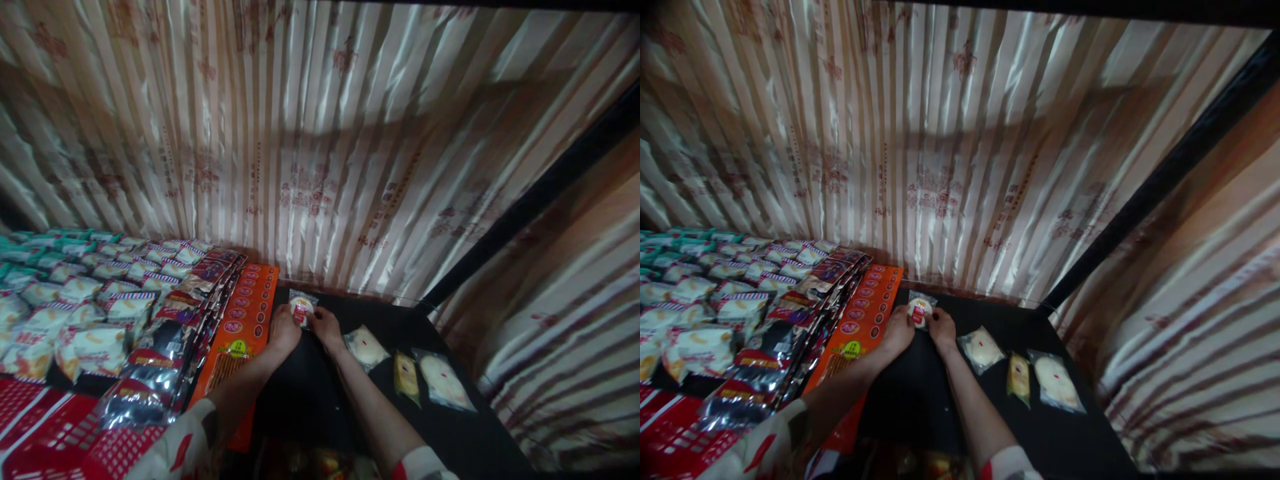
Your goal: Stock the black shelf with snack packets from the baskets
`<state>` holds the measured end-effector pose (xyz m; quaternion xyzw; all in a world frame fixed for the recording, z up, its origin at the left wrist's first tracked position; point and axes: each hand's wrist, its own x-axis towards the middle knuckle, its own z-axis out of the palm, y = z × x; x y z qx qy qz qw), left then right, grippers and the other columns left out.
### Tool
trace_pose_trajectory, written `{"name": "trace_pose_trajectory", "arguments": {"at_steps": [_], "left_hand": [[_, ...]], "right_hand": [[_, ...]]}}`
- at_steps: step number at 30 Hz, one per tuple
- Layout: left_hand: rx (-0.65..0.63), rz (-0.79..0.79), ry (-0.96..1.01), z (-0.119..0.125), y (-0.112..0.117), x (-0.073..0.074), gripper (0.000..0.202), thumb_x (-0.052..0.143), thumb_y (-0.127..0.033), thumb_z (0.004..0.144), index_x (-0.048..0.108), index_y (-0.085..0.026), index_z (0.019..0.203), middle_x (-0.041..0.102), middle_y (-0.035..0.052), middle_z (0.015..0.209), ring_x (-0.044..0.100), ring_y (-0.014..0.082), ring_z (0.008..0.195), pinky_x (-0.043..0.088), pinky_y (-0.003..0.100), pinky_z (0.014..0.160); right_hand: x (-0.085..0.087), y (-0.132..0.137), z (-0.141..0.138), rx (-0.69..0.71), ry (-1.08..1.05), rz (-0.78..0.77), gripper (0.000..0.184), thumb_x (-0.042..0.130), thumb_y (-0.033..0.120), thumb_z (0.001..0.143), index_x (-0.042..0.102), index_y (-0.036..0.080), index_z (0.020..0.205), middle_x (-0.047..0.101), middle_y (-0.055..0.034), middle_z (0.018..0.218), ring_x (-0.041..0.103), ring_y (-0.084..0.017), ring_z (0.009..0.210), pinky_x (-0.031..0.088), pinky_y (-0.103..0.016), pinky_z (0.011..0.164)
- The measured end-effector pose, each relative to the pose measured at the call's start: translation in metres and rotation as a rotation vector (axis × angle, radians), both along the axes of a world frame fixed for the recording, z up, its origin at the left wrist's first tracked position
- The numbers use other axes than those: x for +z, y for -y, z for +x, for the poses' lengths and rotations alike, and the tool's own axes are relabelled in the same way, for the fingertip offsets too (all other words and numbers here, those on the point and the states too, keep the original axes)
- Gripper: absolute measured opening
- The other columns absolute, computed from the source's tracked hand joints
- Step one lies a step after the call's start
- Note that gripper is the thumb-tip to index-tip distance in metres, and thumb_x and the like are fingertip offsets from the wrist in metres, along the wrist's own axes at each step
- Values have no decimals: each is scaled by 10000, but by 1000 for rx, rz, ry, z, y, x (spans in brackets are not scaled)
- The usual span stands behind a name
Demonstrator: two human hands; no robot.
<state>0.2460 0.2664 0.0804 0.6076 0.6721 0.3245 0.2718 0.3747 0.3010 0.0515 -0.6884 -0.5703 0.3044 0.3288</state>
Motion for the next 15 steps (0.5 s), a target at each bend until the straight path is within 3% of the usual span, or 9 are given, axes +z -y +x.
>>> {"name": "trace_pose_trajectory", "arguments": {"at_steps": [10, 15], "left_hand": [[-22, 75, -130, 5, -32, -17, 543, 377, -23, 752, 467, -47, 1287, 419, 172, 1394, 318, 277, 1323, 251, 358, 1106], [-80, 25, -203, 5, -45, -19, 576, 359, -24, 748, 436, -48, 1319, 436, 164, 1386, 258, 267, 1361, 210, 376, 1131]], "right_hand": [[-5, -59, -17, -4, 51, 13, 162, 588, 307, 742, 699, 192, 775, 672, -26, 691, 609, -158, 631, 422, -237, 589], [-1, -75, -24, -10, 127, 1, 174, 588, 315, 753, 707, 194, 790, 695, -56, 771, 632, -186, 715, 423, -255, 630]]}}
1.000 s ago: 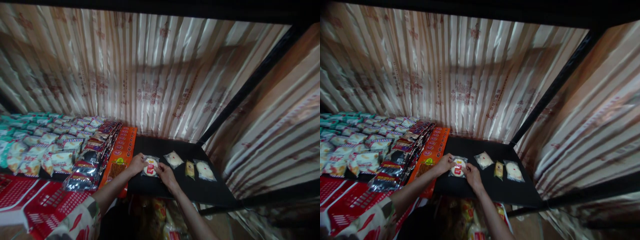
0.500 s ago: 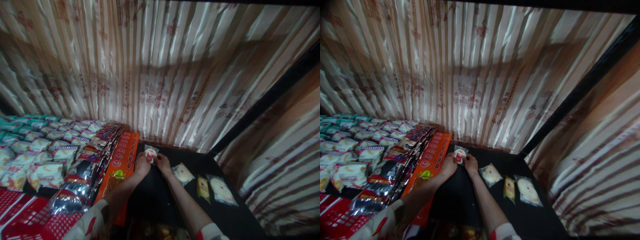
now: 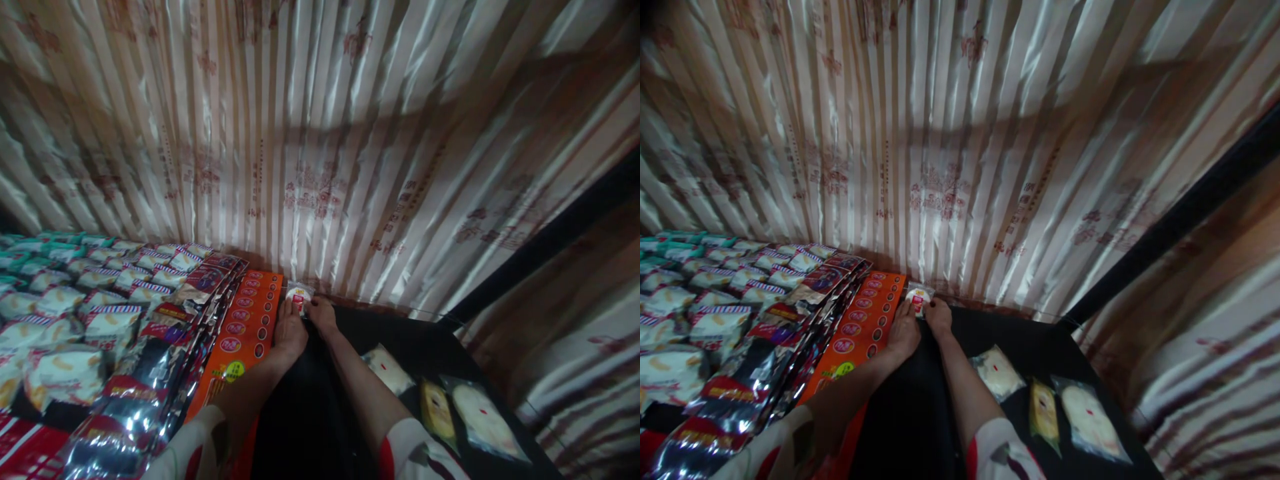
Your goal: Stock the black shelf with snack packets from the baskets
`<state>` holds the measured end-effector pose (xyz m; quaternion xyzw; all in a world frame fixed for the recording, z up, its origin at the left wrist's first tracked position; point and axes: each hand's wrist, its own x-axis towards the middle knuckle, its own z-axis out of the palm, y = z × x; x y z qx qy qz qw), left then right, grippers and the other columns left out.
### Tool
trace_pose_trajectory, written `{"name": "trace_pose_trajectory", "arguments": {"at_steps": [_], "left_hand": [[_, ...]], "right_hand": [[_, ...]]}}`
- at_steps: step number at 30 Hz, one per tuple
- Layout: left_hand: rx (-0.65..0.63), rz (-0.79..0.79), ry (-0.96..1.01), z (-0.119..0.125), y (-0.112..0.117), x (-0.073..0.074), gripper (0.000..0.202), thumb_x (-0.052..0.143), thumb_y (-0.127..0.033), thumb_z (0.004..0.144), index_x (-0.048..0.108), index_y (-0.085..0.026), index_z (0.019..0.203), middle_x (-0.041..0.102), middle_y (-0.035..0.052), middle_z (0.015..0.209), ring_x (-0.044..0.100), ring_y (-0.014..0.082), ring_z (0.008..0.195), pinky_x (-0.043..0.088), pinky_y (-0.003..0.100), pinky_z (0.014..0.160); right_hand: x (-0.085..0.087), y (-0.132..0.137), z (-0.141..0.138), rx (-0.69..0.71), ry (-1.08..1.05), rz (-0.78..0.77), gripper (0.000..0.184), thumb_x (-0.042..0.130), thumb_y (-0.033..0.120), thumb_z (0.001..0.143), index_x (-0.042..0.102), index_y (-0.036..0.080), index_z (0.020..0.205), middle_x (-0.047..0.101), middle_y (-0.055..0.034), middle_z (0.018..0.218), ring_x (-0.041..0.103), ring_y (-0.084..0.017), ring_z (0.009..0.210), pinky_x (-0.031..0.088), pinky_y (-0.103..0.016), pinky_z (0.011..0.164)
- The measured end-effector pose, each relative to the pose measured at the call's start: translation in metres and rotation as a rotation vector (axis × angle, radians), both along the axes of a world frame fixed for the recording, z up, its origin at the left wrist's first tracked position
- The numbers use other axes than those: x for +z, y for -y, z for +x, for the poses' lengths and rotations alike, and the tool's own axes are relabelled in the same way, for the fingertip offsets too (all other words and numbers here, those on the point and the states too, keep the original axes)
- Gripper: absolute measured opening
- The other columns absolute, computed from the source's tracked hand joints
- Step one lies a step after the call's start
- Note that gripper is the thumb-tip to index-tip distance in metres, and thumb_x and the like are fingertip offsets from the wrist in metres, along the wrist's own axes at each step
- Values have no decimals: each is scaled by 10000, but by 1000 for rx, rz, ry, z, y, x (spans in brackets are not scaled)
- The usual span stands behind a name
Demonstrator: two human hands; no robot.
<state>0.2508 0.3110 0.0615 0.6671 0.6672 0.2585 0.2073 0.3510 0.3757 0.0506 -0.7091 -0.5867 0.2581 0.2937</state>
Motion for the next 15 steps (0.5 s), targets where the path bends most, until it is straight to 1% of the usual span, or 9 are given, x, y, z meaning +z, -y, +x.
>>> {"name": "trace_pose_trajectory", "arguments": {"at_steps": [4, 7, 10, 15], "left_hand": [[-27, 21, -22, 0, -8, 0, 579, 338, -22, 753, 447, -76, 1320, 474, 165, 1356, 254, 263, 1366, 198, 418, 1135], [-29, 29, -50, 0, -13, -1, 587, 341, -26, 752, 427, -58, 1332, 455, 176, 1370, 243, 277, 1368, 211, 438, 1127], [-6, 24, -117, -1, -16, 0, 562, 341, -42, 764, 429, -11, 1318, 424, 193, 1389, 255, 284, 1360, 231, 424, 1122], [6, 38, -212, -3, -20, 1, 537, 372, -57, 763, 454, 8, 1290, 424, 202, 1384, 309, 276, 1329, 275, 383, 1104]], "right_hand": [[5, -7, -4, -4, 66, -19, 177, 577, 321, 770, 709, 206, 797, 707, -61, 806, 642, -197, 763, 428, -260, 647], [8, -11, -7, 6, 111, -35, 208, 556, 339, 790, 707, 206, 841, 715, -59, 837, 649, -191, 784, 436, -251, 653], [9, -15, -11, 8, 160, -51, 229, 531, 333, 807, 704, 196, 864, 717, -60, 862, 655, -186, 816, 443, -238, 664], [11, -21, -16, 15, 222, -62, 238, 511, 329, 821, 703, 196, 865, 715, -68, 902, 653, -200, 877, 452, -242, 688]]}}
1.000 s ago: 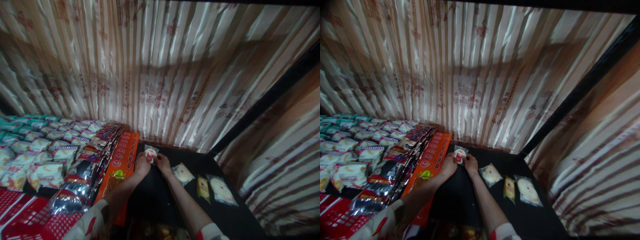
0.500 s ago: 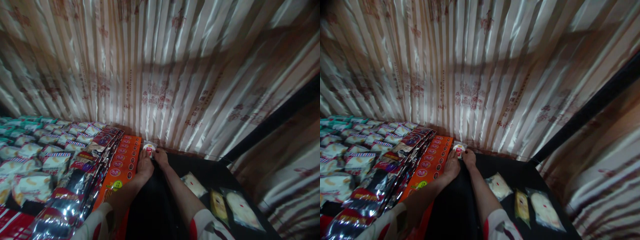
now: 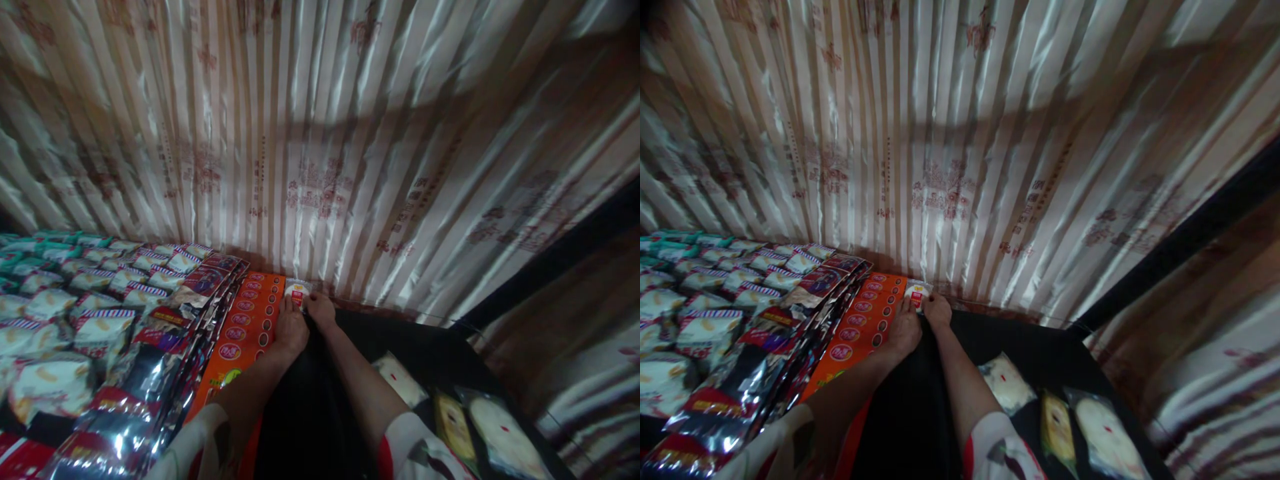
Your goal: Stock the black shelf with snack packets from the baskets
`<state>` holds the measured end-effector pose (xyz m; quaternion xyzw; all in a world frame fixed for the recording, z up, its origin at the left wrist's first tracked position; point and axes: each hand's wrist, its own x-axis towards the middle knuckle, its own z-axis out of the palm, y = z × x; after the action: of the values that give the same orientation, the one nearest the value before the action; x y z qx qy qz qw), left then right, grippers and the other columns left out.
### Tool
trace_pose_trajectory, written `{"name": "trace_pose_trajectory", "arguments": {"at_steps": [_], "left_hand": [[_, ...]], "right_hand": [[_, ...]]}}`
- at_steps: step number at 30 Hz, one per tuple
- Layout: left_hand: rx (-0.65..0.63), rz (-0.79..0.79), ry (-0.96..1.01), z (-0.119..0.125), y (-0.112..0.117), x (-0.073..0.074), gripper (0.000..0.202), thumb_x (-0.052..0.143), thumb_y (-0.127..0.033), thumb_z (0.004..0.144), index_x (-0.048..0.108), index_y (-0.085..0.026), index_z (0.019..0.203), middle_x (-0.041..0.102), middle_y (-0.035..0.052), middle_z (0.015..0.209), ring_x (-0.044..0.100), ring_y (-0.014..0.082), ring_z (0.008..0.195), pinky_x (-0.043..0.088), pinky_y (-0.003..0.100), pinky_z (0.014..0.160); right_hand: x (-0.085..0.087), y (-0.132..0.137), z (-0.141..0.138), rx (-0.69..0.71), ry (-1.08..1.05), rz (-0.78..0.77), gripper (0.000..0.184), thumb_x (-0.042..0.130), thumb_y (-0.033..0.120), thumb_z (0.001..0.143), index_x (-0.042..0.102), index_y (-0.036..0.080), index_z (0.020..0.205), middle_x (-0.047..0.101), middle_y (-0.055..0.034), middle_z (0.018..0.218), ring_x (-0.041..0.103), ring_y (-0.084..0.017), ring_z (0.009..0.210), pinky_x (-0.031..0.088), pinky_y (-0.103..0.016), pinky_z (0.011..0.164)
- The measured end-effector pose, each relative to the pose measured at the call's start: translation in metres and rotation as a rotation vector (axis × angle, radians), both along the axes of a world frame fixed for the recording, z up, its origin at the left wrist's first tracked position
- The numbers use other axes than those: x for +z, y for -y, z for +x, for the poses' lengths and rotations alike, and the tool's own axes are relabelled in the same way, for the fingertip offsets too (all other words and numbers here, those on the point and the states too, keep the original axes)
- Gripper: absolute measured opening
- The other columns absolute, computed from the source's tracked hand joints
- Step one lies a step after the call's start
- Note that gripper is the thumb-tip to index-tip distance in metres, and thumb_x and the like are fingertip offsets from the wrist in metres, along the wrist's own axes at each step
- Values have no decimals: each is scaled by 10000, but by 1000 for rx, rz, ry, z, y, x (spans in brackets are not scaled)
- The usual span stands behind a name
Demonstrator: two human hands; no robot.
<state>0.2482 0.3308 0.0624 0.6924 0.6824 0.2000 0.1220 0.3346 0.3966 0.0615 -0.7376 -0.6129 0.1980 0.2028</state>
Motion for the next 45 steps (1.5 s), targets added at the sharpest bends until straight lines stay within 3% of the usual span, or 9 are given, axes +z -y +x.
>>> {"name": "trace_pose_trajectory", "arguments": {"at_steps": [8, 16, 23, 27, 32, 39, 45], "left_hand": [[15, 10, -15, -1, -4, -5, 527, 368, -46, 748, 480, 12, 1259, 444, 209, 1362, 403, 294, 1242, 342, 404, 1050], [-5, -1, -77, 0, 2, -5, 553, 358, -59, 768, 400, 53, 1308, 362, 225, 1418, 328, 302, 1313, 291, 391, 1088], [-3, 32, -77, 4, 16, -3, 519, 333, -59, 795, 426, 37, 1296, 411, 219, 1386, 331, 291, 1312, 272, 388, 1095], [-38, 12, -63, 9, 36, 7, 468, 316, -71, 826, 476, 21, 1256, 436, 208, 1369, 362, 281, 1280, 299, 375, 1070], [-86, -47, -18, 18, 69, 18, 418, 325, -100, 854, 511, -11, 1217, 495, 191, 1308, 416, 265, 1211, 344, 337, 1017], [-172, -38, 40, 36, 122, 10, 346, 356, -106, 853, 543, -57, 1140, 583, 149, 1158, 491, 213, 1093, 367, 318, 964], [-201, 4, 97, 54, 175, 7, 369, 331, -118, 867, 515, -71, 1184, 577, 140, 1181, 502, 206, 1098, 371, 322, 965]], "right_hand": [[-5, -2, -4, -17, 26, 15, 265, 502, 338, 836, 694, 176, 919, 706, -105, 945, 652, -221, 900, 468, -270, 726], [-12, 2, -1, -21, -26, 89, 251, 533, 333, 826, 671, 169, 956, 707, -83, 941, 649, -193, 893, 470, -254, 759], [-15, 21, 1, -69, -131, 177, 244, 585, 282, 784, 655, 142, 972, 700, -94, 942, 646, -193, 886, 474, -261, 791], [-11, 45, 4, -39, -172, 171, 253, 579, 222, 778, 641, 139, 1010, 687, -101, 997, 635, -188, 920, 470, -277, 829], [-10, 86, 12, -20, -201, 112, 225, 544, 175, 792, 655, 193, 987, 695, -42, 1000, 637, -138, 904, 470, -228, 824], [-3, 151, 34, 13, -228, 56, 245, 494, 141, 810, 684, 207, 950, 709, -20, 973, 644, -137, 882, 472, -223, 810], [4, 206, 53, 55, -199, 70, 281, 446, 131, 835, 683, 194, 972, 692, -25, 995, 627, -125, 897, 457, -210, 831]]}}
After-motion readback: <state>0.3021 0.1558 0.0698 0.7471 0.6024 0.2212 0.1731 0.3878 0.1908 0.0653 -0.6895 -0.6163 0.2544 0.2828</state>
